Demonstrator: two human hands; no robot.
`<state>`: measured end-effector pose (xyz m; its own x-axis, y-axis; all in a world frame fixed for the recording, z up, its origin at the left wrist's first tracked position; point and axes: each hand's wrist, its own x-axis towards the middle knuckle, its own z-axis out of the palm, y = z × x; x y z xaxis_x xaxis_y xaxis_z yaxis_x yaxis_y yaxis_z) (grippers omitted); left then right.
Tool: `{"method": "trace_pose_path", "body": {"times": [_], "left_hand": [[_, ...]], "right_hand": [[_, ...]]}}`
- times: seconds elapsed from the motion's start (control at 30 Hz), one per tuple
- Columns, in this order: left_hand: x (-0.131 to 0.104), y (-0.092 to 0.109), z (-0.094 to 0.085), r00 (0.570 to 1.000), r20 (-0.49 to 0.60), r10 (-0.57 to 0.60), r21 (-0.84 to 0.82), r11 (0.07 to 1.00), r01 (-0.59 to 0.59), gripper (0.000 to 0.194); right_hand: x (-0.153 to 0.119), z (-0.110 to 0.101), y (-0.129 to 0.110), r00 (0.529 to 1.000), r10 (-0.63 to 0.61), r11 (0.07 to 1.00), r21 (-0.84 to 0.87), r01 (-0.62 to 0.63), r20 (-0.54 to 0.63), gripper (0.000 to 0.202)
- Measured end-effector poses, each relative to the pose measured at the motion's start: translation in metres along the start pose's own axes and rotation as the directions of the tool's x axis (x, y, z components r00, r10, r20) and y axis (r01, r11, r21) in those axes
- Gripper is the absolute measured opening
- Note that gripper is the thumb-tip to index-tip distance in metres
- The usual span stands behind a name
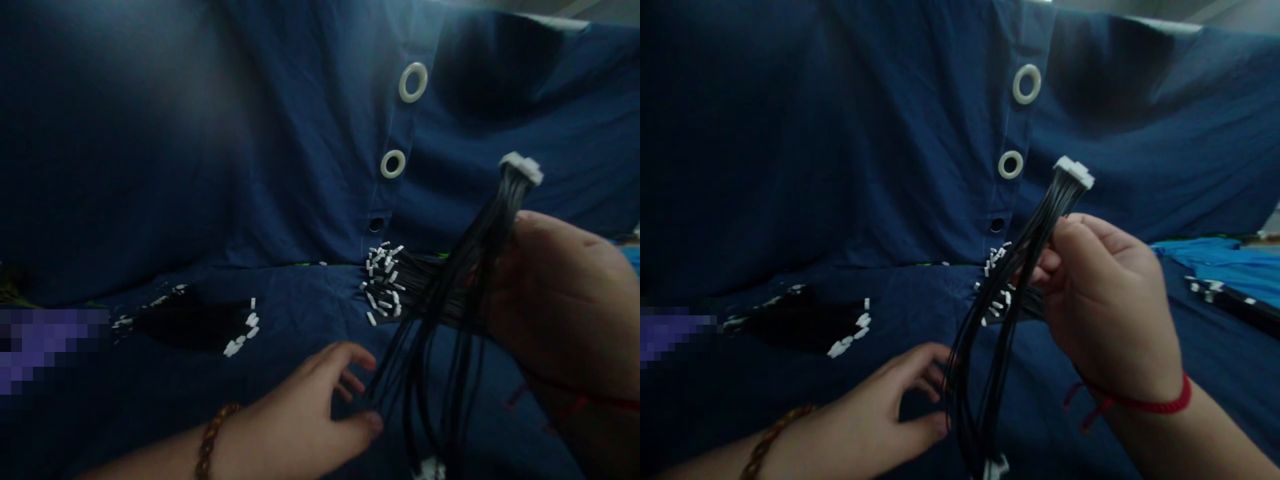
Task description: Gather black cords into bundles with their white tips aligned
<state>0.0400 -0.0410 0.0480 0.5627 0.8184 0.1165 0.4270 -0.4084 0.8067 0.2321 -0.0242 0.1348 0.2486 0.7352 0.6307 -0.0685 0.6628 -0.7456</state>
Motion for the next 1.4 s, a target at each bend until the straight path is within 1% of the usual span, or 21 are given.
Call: {"method": "trace_pose_path", "body": {"times": [0.03,0.07,0.1,0.13,0.17,0.2,0.23,0.27,0.33,0.37,0.43,0.5,0.63,0.73,0.83,0.93,1.1,1.17,1.2,1.33,1.4], "left_hand": [[-0.001,-0.002,0.002,0.994,-0.108,0.021,0.008,1.000,-0.020,0.040],[-0.002,-0.002,0.003,0.970,-0.232,0.077,0.050,0.996,-0.067,0.040],[-0.003,-0.002,0.003,0.923,-0.346,0.170,0.123,0.983,-0.135,0.037],[-0.005,0.000,0.002,0.862,-0.416,0.291,0.216,0.952,-0.217,0.033],[-0.007,0.002,0.002,0.810,-0.423,0.405,0.307,0.905,-0.293,0.030],[-0.009,0.004,0.001,0.784,-0.382,0.490,0.376,0.857,-0.352,0.027],[-0.011,0.007,0.000,0.785,-0.308,0.538,0.416,0.818,-0.397,0.026],[-0.013,0.009,-0.001,0.805,-0.223,0.550,0.432,0.796,-0.424,0.025],[-0.014,0.011,-0.001,0.867,-0.098,0.489,0.437,0.804,-0.404,0.023],[-0.013,0.010,0.000,0.899,-0.083,0.431,0.435,0.827,-0.356,0.021],[-0.010,0.008,0.001,0.950,-0.112,0.291,0.409,0.885,-0.223,0.012],[-0.006,0.005,0.001,0.976,-0.154,0.153,0.349,0.933,-0.091,0.007],[-0.002,0.003,-0.001,0.987,-0.158,0.041,0.237,0.971,-0.002,0.015],[-0.001,0.004,-0.003,0.991,-0.132,0.000,0.186,0.982,0.025,0.016],[0.000,0.005,-0.006,0.991,-0.136,-0.004,0.182,0.983,0.029,0.017],[0.002,0.004,-0.006,0.987,-0.160,0.007,0.187,0.982,0.023,0.014],[0.005,-0.001,0.001,0.986,-0.163,-0.019,-0.033,0.999,0.014,0.015],[0.005,-0.002,0.002,0.986,-0.163,-0.040,-0.081,0.996,0.027,0.016],[0.005,-0.002,0.001,0.985,-0.169,-0.033,-0.061,0.998,0.023,0.016],[0.006,0.000,-0.004,0.972,-0.227,0.067,0.140,0.989,-0.036,0.010],[0.007,-0.001,-0.005,0.973,-0.223,0.056,0.137,0.990,-0.026,0.010]], "right_hand": [[-0.001,0.001,0.002,1.000,0.015,0.999,0.030,-0.015,-0.009,0.021],[-0.002,0.002,0.004,0.999,0.042,0.997,0.069,-0.040,-0.028,0.021],[-0.002,0.003,0.006,0.997,0.065,0.993,0.100,-0.060,-0.041,0.020],[-0.003,0.004,0.007,0.996,0.076,0.991,0.117,-0.070,-0.050,0.019],[-0.004,0.005,0.009,0.995,0.083,0.990,0.117,-0.077,-0.053,0.018],[-0.004,0.006,0.011,0.994,0.094,0.988,0.124,-0.087,-0.049,0.018],[-0.005,0.007,0.012,0.993,0.108,0.986,0.132,-0.103,-0.037,0.018],[-0.006,0.008,0.014,0.993,0.120,0.984,0.137,-0.117,-0.020,0.018],[-0.007,0.009,0.016,0.990,0.143,0.978,0.151,-0.143,0.011,0.018],[-0.008,0.010,0.017,0.988,0.153,0.976,0.154,-0.155,0.029,0.018],[-0.010,0.011,0.019,0.984,0.168,0.973,0.150,-0.174,0.057,0.016],[-0.012,0.013,0.020,0.980,0.183,0.971,0.142,-0.192,0.080,0.015],[-0.017,0.013,0.023,0.975,0.183,0.972,0.127,-0.199,0.126,0.016],[-0.021,0.013,0.025,0.983,0.107,0.992,0.057,-0.117,0.151,0.016],[-0.025,0.013,0.027,0.984,0.058,0.997,-0.053,-0.049,0.168,0.017],[-0.027,0.012,0.026,0.986,0.010,0.994,-0.112,0.008,0.165,0.018],[-0.024,0.007,0.025,0.990,-0.097,0.984,-0.140,0.111,0.105,0.008],[-0.022,0.006,0.026,0.986,-0.133,0.978,-0.150,0.147,0.100,0.007],[-0.021,0.006,0.026,0.985,-0.146,0.974,-0.162,0.160,0.098,0.008],[-0.021,0.008,0.024,0.985,-0.154,0.971,-0.174,0.165,0.076,0.011],[-0.023,0.009,0.022,0.989,-0.124,0.982,-0.134,0.134,0.083,0.011]]}}
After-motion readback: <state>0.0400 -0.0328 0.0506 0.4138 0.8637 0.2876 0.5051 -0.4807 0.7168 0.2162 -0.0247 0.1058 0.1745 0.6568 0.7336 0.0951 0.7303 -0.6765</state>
